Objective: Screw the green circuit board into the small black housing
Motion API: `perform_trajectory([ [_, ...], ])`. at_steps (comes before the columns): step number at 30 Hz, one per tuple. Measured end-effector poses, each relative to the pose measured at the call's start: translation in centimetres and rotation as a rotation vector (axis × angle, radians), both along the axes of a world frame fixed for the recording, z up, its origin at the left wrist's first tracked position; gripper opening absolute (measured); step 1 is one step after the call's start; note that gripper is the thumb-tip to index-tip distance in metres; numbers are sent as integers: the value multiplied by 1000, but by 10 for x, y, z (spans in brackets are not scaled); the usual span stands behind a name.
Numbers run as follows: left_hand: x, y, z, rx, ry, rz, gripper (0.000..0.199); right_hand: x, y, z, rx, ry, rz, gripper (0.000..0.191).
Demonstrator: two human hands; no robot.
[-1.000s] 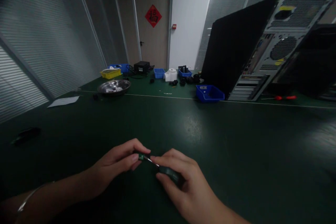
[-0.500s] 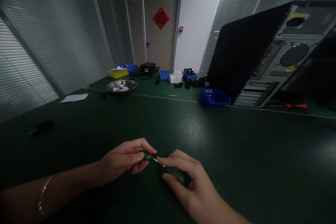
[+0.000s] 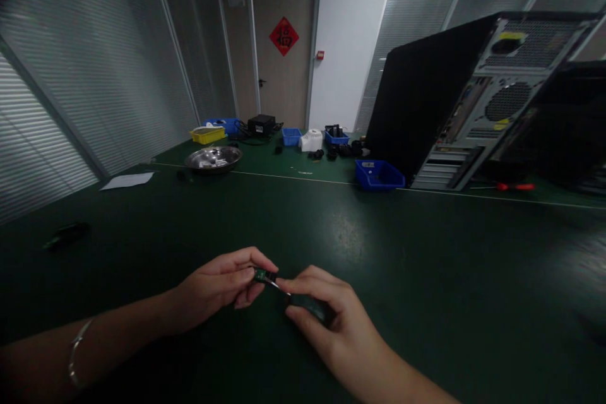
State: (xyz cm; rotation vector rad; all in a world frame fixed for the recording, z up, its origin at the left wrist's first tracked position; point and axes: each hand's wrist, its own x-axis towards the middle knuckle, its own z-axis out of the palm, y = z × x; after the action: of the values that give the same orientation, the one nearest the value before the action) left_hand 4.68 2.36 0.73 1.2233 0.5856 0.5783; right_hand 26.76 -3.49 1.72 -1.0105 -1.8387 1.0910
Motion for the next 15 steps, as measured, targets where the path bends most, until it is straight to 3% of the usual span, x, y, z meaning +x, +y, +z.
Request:
perform_trajectory([
  [10,-3,3,-4,84,27,126,18,1,0,1,9,-21,-58,29],
  [15,-1,5,-7,15,-90,48,16,1,1,1,1,-10,-51,30],
])
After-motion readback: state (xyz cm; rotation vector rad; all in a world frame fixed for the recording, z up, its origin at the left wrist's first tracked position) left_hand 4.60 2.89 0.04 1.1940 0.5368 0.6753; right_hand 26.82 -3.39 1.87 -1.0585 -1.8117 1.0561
